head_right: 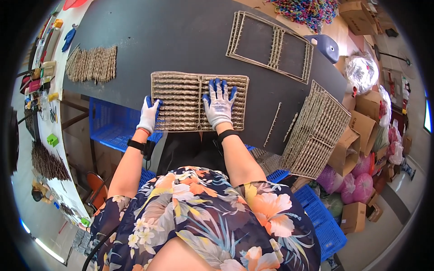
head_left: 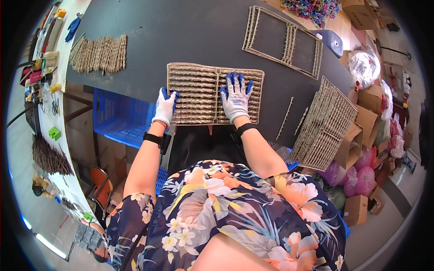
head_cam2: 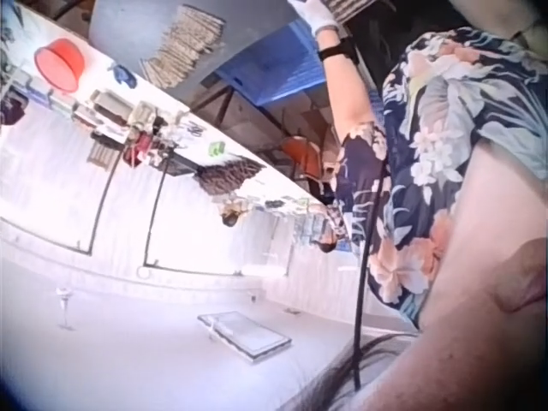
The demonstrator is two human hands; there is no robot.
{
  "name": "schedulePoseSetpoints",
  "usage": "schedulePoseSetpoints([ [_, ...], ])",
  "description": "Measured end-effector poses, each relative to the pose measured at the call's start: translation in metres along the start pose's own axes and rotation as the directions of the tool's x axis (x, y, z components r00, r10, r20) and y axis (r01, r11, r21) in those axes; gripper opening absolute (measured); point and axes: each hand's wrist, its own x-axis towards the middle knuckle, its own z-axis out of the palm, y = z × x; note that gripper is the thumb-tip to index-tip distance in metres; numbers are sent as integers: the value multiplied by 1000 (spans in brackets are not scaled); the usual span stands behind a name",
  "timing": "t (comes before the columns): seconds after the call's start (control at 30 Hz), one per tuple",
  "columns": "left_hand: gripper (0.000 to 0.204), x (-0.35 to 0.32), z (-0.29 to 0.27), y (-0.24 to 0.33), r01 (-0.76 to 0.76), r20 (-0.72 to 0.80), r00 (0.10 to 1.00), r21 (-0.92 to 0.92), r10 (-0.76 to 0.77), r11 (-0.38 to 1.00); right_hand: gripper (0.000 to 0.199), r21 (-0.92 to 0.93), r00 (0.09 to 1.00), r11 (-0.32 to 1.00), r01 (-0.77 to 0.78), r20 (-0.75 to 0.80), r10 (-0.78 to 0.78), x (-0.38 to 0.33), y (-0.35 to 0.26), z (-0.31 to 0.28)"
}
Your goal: Assembling woven wicker panels onto a metal wire frame to construct a component for furniture or baskets.
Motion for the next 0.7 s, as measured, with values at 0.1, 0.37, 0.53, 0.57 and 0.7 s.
schedulePoseSetpoints([
  [0.1, 35, -19, 3, 31, -85, -59, 994, 165, 96, 983, 65, 3, 999, 1000, -12, -38, 12, 3, 0, 5],
  [0.37, 31, -81, 15, 87, -320, -47, 935, 320, 352, 892, 71, 35, 999, 999, -30, -43, 31, 3, 0, 7],
  [0.53, 34, -85, 22, 89, -342, -73, 916, 371, 394, 863, 71, 32, 999, 999, -20, -48, 21, 4, 0, 8],
  [0.57, 34, -79, 20, 85, -320, -83, 924, 371, 374, 872, 71, 15, 999, 1000, -19, -49, 20, 4, 0, 8],
  [0.7, 37, -38, 6, 57, -180, -138, 953, 454, 269, 873, 66, 92, 998, 996, 5, -68, 1, 3, 2, 6],
])
